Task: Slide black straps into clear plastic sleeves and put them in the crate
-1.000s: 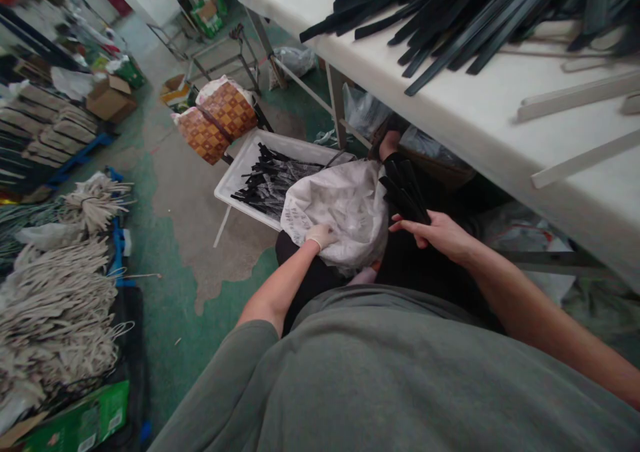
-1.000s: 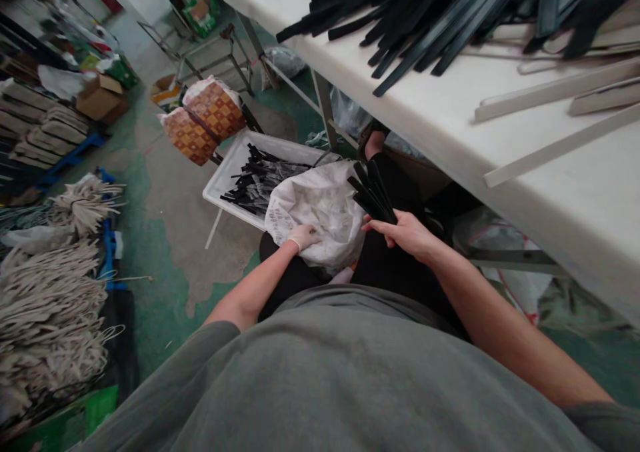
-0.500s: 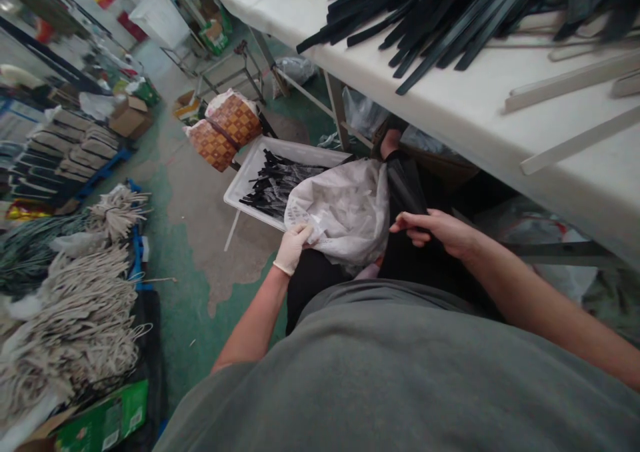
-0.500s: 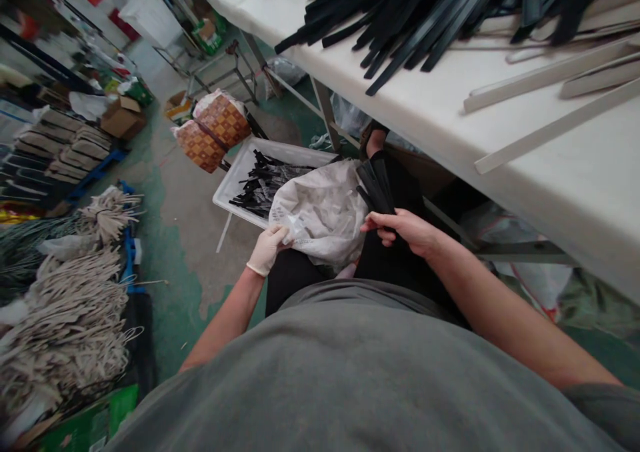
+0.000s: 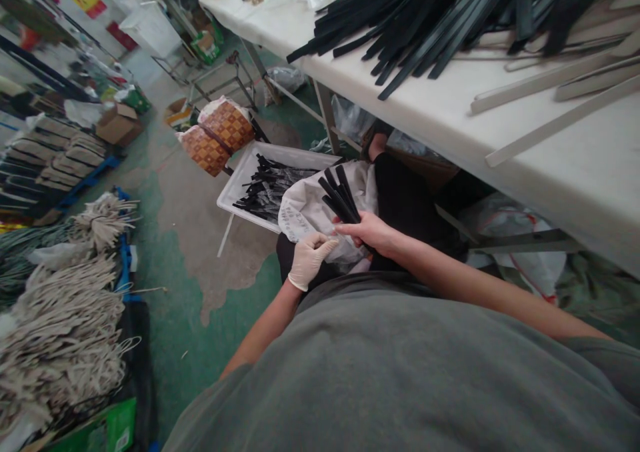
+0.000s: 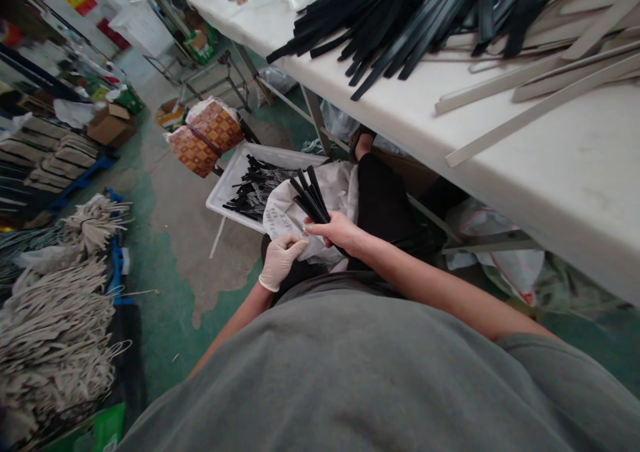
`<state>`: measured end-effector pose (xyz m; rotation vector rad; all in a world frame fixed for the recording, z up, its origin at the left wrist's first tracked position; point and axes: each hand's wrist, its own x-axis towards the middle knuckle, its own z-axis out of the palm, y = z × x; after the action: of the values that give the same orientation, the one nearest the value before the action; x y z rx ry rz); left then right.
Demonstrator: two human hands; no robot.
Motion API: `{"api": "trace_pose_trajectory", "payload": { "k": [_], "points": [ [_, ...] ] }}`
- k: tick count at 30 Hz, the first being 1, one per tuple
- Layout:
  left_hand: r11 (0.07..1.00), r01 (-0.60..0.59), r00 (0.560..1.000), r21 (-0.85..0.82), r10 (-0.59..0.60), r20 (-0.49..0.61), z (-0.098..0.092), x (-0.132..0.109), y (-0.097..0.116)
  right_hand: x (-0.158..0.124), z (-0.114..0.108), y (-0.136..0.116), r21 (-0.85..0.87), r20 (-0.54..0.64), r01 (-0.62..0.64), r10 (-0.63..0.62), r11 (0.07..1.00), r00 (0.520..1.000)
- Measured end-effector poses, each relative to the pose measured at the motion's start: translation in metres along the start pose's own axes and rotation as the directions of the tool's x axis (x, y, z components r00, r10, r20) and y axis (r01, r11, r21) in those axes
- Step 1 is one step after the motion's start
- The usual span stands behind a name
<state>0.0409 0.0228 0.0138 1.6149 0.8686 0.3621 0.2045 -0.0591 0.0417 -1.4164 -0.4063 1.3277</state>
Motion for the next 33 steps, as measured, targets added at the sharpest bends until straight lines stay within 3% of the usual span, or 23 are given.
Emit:
{"api": "trace_pose_trajectory", "payload": {
  "k": [3, 6, 9, 12, 15, 17, 22, 28, 33],
  "points": [
    [0.999, -0.009, 1.0, 0.05, 0.008, 0.028, -0.002, 0.006, -0.002, 0.012, -0.002, -0.008, -0.035, -0.051, 0.125, -0.126, 0.992, 0.991],
    [0.99, -0.084, 0.996, 0.117, 0.087, -0.025, -0.01, 0.017, 0.001, 0.023, -0.006, -0.02, -0.136, -0.045, 0.232, -0.24, 0.963, 0.97],
    [0.987, -0.158, 0.986, 0.005, 0.158, -0.058, -0.009, 0.03, 0.01, 0.032, -0.004, -0.03, -0.24, 0.005, 0.275, -0.282, 0.931, 0.959],
    [0.979, -0.067, 0.995, -0.193, 0.081, 0.065, 0.005, 0.037, 0.016, 0.042, 0.001, -0.038, -0.292, 0.018, 0.306, -0.315, 0.906, 0.949],
    [0.97, 0.066, 0.975, -0.235, -0.012, 0.222, 0.015, 0.035, 0.008, 0.052, -0.002, -0.047, -0.301, -0.078, 0.316, -0.354, 0.9, 0.932],
    [0.959, 0.111, 0.969, -0.261, -0.046, 0.243, 0.013, 0.028, -0.003, 0.057, -0.011, -0.053, -0.302, -0.157, 0.308, -0.366, 0.902, 0.917],
    [0.916, 0.22, 0.962, -0.337, -0.147, 0.228, -0.017, 0.006, -0.025, 0.064, -0.032, -0.064, -0.28, -0.267, 0.291, -0.365, 0.915, 0.892],
    [0.903, 0.363, 0.889, -0.228, -0.262, 0.376, -0.065, -0.007, -0.022, 0.063, -0.031, -0.074, -0.253, -0.347, 0.273, -0.351, 0.928, 0.87],
    [0.905, 0.392, 0.838, -0.164, -0.278, 0.469, -0.088, -0.007, -0.031, 0.065, -0.029, -0.074, -0.264, -0.377, 0.263, -0.35, 0.928, 0.857]
  ]
}}
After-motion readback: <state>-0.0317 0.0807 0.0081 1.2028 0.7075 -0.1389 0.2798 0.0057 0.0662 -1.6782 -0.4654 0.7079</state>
